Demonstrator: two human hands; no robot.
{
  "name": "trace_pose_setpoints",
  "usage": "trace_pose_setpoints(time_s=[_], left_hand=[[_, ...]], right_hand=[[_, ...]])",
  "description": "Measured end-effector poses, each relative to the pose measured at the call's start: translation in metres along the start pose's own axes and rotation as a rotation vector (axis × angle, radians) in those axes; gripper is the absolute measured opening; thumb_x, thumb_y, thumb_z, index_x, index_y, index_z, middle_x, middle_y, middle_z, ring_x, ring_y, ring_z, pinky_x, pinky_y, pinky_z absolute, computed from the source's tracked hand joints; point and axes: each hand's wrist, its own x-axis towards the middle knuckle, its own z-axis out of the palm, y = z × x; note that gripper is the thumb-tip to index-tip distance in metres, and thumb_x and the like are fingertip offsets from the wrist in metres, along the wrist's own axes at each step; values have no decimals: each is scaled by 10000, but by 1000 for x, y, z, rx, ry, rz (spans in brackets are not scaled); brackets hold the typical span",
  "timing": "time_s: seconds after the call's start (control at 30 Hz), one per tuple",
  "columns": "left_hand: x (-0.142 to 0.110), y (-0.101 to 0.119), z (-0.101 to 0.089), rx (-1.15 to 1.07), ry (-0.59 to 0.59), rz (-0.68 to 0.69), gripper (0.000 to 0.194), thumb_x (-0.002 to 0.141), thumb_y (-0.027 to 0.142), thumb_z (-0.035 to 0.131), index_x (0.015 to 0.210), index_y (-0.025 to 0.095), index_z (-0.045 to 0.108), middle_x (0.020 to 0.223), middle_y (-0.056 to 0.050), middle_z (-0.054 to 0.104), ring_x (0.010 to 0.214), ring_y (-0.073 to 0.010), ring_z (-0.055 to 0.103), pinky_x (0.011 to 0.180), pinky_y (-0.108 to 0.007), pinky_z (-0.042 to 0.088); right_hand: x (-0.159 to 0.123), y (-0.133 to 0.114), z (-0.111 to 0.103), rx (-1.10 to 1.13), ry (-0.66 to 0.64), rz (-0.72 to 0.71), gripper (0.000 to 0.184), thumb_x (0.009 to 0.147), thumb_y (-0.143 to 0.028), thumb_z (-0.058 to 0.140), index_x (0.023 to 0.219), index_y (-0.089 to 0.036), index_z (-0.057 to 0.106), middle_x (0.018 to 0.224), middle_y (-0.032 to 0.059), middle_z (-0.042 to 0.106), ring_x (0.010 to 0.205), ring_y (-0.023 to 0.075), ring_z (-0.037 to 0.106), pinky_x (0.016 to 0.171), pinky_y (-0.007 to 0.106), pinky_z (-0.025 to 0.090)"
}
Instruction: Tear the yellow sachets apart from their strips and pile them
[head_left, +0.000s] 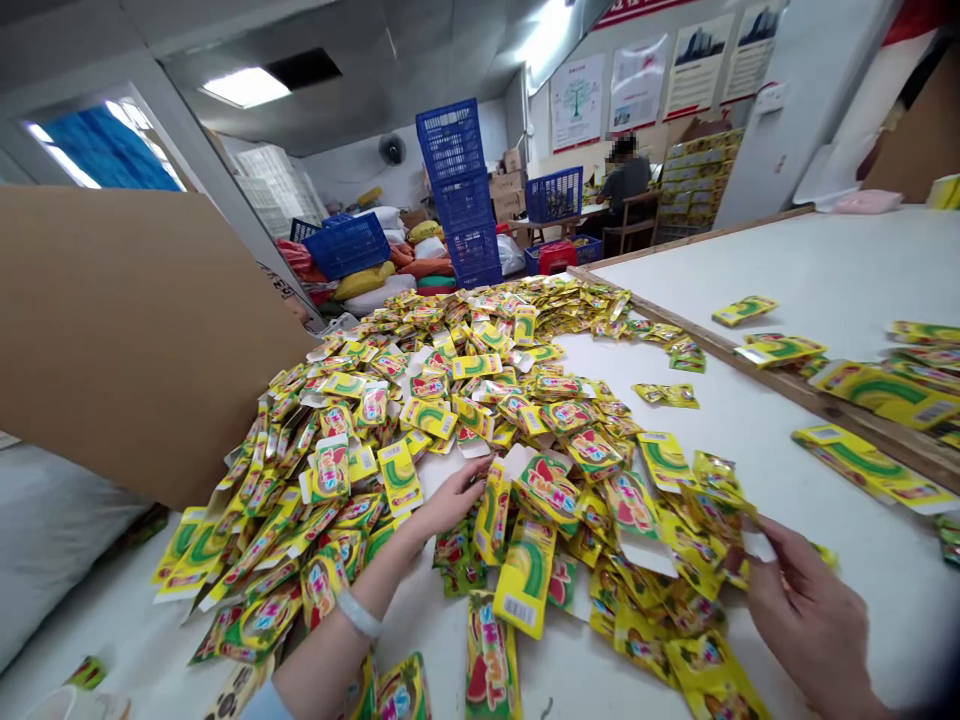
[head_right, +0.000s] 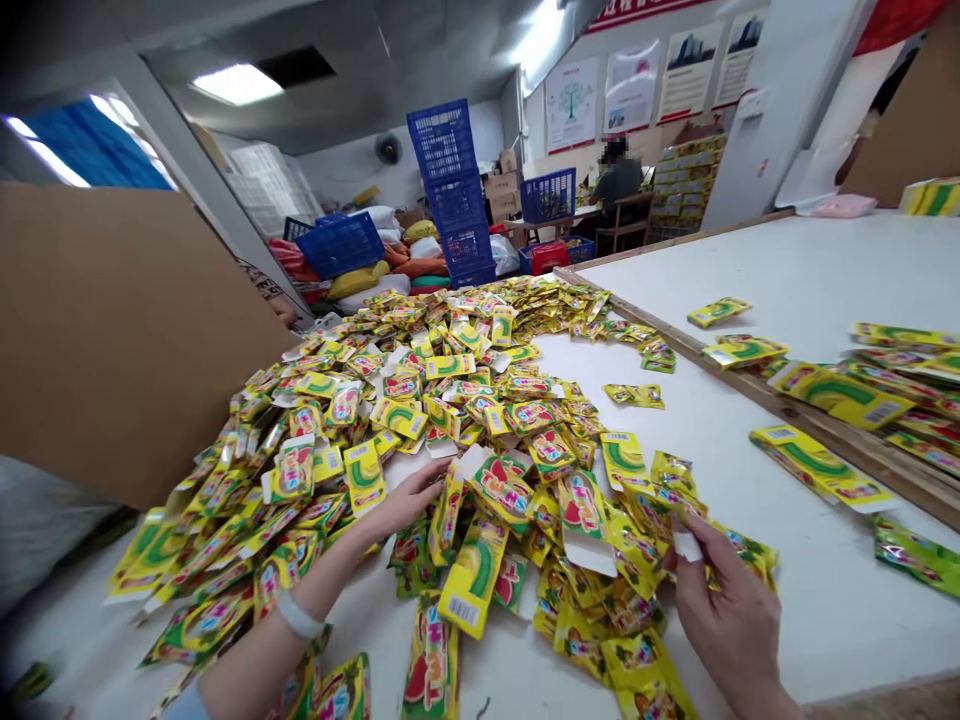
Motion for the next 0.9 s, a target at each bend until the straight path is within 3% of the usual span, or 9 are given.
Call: trace_pose_setpoints(time_s=[0.1, 0.17, 0.3, 0.4, 0.5, 0.6, 0.7, 0.8, 0.9], left_hand=[[-31, 6, -28, 35, 67, -53, 386, 857, 219, 313, 1206, 202, 477, 1213, -72, 562, 1097, -197, 521, 949, -378, 406], [-56, 8, -39, 68, 65, -77, 370, 800, 198, 397, 1145, 211, 530, 1162, -76, 585, 1086, -223, 521, 964, -410, 385], [-93, 8, -25, 196, -46, -66, 543, 660, 134, 537, 1190, 254, 516, 1283, -53, 516, 1180, -240, 455, 1015, -400, 340], [-100, 2, -10, 277, 28, -103, 448, 744, 126, 437, 1171, 206, 544, 1241, -85, 558, 1145, -230, 494, 1001, -414, 351], [-102, 1, -9, 140, 100, -152, 374, 823, 198, 367, 1139, 187, 568, 1159, -89, 617, 1068, -218, 555, 959, -407, 392], [-111, 16, -16, -245, 142, -240, 394, 818, 303, 424, 1168, 164, 540, 1042, -80, 664, 935, -216, 609, 816, -368, 489], [-124, 45, -18, -618, 51, -295, 425, 781, 349, 496, 1147, 142, 554, 876, -55, 678, 706, -174, 616, 630, -300, 522], [-136, 69, -13, -837, -70, -326, 356, 760, 307, 545, 1085, 171, 598, 832, -22, 664, 600, -123, 586, 609, -271, 510], [-143, 76, -8, -986, -87, -393, 306, 762, 279, 538, 1045, 189, 611, 849, -18, 652, 566, -122, 596, 598, -281, 507]], right_hand=[[-6, -10, -3, 72, 47, 41, 374, 785, -330, 424, 1085, -142, 541, 707, 91, 636, 629, 243, 613, 684, 403, 496], [-9, -22, -4, 185, 71, 116, 371, 794, -338, 452, 1113, -163, 525, 742, 82, 631, 647, 230, 613, 691, 385, 505], [-16, -53, -2, 442, 73, 309, 323, 716, -365, 595, 992, -198, 576, 656, 33, 633, 551, 206, 618, 567, 342, 541], [-32, -74, 3, 604, -62, 255, 208, 694, -312, 628, 877, -211, 617, 692, 30, 664, 491, 182, 625, 491, 310, 561], [-49, -87, 9, 551, -136, -31, 154, 747, -201, 560, 860, -226, 661, 919, 60, 673, 666, 193, 675, 596, 302, 588], [-58, -98, 11, 386, -174, -375, 306, 763, -97, 506, 973, -259, 658, 975, 52, 675, 888, 201, 655, 748, 285, 567], [-55, -114, 11, 340, -284, -733, 404, 782, -61, 494, 1134, -236, 584, 1084, 69, 651, 1008, 176, 607, 851, 240, 517], [-47, -130, 12, 317, -466, -1091, 387, 804, -92, 527, 1182, -172, 542, 1120, 72, 636, 1153, 177, 498, 989, 280, 409], [-42, -137, 16, 323, -614, -1239, 318, 820, -86, 510, 1130, -134, 564, 1136, 66, 627, 1226, 177, 408, 1052, 332, 325]])
